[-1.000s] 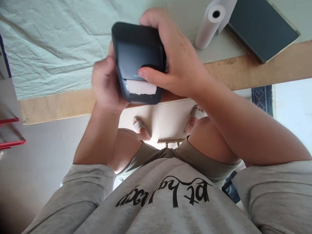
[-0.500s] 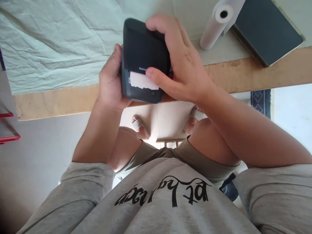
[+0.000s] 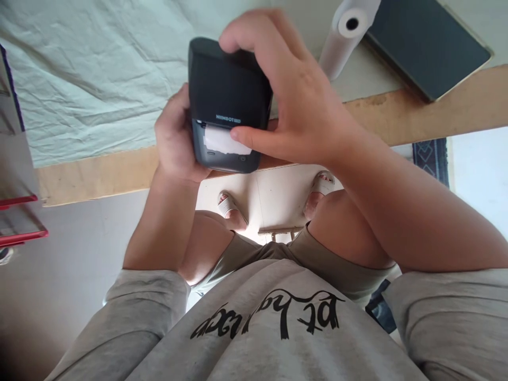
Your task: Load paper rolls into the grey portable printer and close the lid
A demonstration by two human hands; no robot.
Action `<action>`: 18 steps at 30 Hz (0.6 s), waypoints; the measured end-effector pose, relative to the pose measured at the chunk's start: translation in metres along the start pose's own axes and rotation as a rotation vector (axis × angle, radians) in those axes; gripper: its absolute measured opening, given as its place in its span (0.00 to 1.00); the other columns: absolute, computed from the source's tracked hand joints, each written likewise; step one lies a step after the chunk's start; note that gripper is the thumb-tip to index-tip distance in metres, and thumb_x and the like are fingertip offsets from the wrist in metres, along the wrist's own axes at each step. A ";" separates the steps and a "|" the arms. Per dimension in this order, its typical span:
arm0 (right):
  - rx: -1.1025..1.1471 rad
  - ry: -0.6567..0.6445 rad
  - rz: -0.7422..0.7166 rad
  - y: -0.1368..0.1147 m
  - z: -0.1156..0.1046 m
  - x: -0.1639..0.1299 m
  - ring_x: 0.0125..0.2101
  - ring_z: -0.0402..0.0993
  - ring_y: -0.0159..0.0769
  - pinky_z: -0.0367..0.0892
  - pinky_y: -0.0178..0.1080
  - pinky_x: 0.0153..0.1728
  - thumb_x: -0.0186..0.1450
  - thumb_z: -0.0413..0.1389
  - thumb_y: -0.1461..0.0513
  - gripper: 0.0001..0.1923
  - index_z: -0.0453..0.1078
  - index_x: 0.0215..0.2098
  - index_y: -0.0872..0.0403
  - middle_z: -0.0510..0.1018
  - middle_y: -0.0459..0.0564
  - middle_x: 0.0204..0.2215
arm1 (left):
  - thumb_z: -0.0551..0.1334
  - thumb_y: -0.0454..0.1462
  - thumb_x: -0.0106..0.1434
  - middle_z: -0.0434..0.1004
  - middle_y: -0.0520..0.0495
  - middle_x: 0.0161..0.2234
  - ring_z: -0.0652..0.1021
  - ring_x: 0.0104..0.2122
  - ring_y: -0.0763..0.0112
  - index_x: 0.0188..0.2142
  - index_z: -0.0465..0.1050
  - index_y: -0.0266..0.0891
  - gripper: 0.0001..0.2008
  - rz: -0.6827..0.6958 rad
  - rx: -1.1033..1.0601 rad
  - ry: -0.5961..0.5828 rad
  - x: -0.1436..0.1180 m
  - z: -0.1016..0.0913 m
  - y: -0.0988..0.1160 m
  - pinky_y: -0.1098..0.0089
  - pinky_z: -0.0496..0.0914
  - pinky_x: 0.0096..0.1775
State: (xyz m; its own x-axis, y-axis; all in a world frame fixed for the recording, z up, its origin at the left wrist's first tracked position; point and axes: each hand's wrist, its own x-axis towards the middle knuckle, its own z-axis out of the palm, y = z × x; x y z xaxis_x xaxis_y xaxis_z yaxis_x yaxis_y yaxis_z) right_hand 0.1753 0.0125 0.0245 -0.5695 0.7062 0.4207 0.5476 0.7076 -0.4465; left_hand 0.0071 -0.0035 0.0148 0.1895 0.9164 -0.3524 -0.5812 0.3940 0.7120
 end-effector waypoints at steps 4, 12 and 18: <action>-0.163 0.176 0.160 -0.004 -0.016 -0.005 0.42 0.64 0.27 0.60 0.33 0.45 0.58 0.43 0.48 0.27 0.61 0.48 0.55 0.67 0.41 0.38 | 0.47 0.43 0.61 0.73 0.45 0.39 0.73 0.43 0.63 0.38 0.68 0.40 0.15 0.102 0.129 -0.244 0.002 -0.002 -0.004 0.63 0.67 0.46; -0.336 0.323 0.190 0.002 -0.019 -0.008 0.42 0.65 0.27 0.56 0.35 0.41 0.60 0.31 0.52 0.26 0.62 0.44 0.54 0.67 0.39 0.37 | 0.53 0.43 0.57 0.75 0.48 0.38 0.74 0.41 0.64 0.43 0.67 0.45 0.15 0.154 0.212 -0.209 0.006 -0.011 -0.009 0.62 0.67 0.46; -0.405 0.023 0.351 -0.014 -0.009 0.004 0.36 0.69 0.27 0.62 0.36 0.42 0.60 0.39 0.53 0.17 0.61 0.42 0.48 0.69 0.37 0.32 | 0.53 0.45 0.55 0.74 0.49 0.38 0.74 0.40 0.61 0.38 0.69 0.51 0.12 0.236 0.318 -0.198 0.009 -0.010 -0.012 0.63 0.68 0.40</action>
State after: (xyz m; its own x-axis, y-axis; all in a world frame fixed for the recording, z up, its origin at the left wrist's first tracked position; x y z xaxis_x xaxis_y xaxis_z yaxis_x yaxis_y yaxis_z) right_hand 0.1713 0.0054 0.0396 -0.2986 0.8992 0.3197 0.8982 0.3781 -0.2244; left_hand 0.0074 -0.0007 -0.0030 0.2471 0.9674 -0.0562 -0.3600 0.1455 0.9215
